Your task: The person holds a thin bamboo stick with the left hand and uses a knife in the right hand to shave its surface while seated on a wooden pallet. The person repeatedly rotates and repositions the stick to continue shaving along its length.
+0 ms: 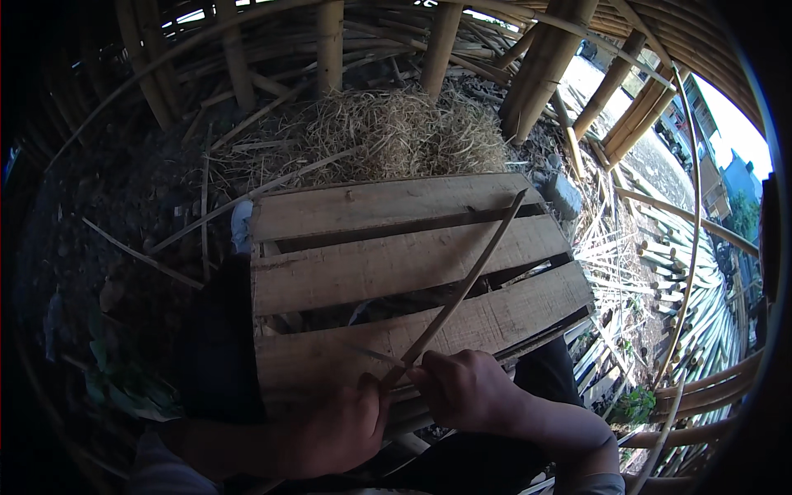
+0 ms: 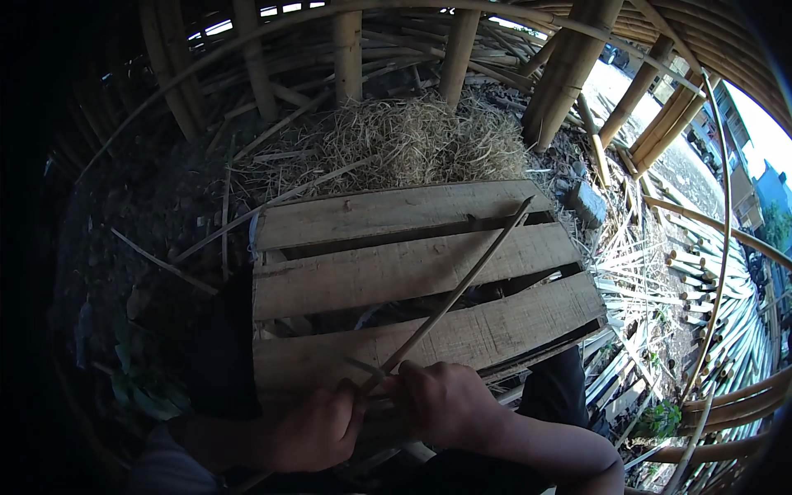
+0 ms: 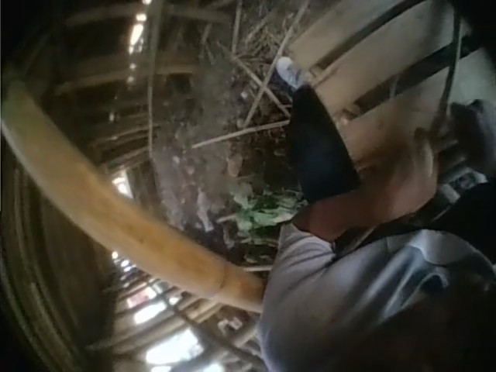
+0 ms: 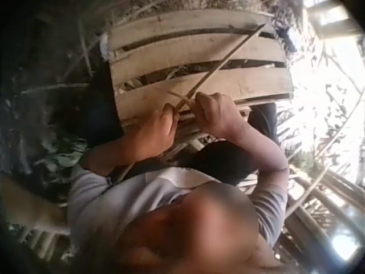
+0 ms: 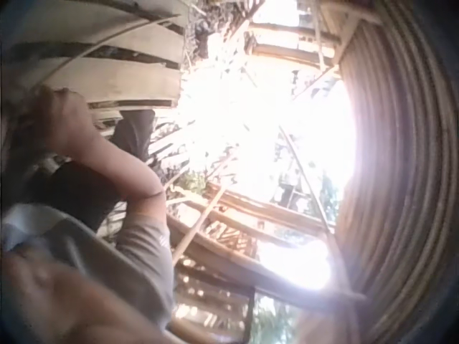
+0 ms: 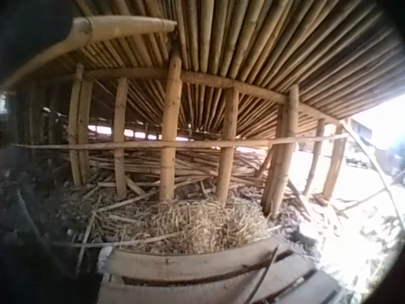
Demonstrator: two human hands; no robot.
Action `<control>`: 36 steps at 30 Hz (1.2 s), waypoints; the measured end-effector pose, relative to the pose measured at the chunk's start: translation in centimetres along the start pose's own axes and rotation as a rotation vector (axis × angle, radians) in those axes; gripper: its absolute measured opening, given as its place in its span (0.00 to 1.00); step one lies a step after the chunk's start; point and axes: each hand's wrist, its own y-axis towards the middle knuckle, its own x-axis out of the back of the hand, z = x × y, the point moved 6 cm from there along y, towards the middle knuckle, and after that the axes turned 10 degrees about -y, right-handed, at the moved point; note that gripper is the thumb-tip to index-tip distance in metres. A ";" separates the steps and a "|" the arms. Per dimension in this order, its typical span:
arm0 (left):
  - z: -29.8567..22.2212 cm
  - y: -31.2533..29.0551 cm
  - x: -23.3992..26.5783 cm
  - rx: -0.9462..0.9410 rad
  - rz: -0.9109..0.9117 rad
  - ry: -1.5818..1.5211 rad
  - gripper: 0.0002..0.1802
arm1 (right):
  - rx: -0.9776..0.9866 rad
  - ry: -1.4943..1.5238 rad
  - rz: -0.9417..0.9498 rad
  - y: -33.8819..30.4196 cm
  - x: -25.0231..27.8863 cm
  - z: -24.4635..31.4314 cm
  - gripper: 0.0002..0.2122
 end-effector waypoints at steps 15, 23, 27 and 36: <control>0.1 -1.3 -0.2 -0.330 -0.177 0.277 0.17 | -0.011 -0.232 -0.004 -0.1 -1.3 -0.7 0.11; 1.4 -0.6 -0.5 -0.060 -0.035 -0.095 0.17 | -0.075 -0.488 -0.357 1.0 2.4 -8.3 0.06; 1.5 0.0 -0.4 -0.030 -0.045 -0.197 0.17 | -0.098 -0.195 -0.050 0.5 -0.4 -1.9 0.12; 1.5 0.5 0.2 -0.041 -0.102 -0.116 0.17 | -0.129 -0.245 -0.045 1.3 -0.3 -3.7 0.15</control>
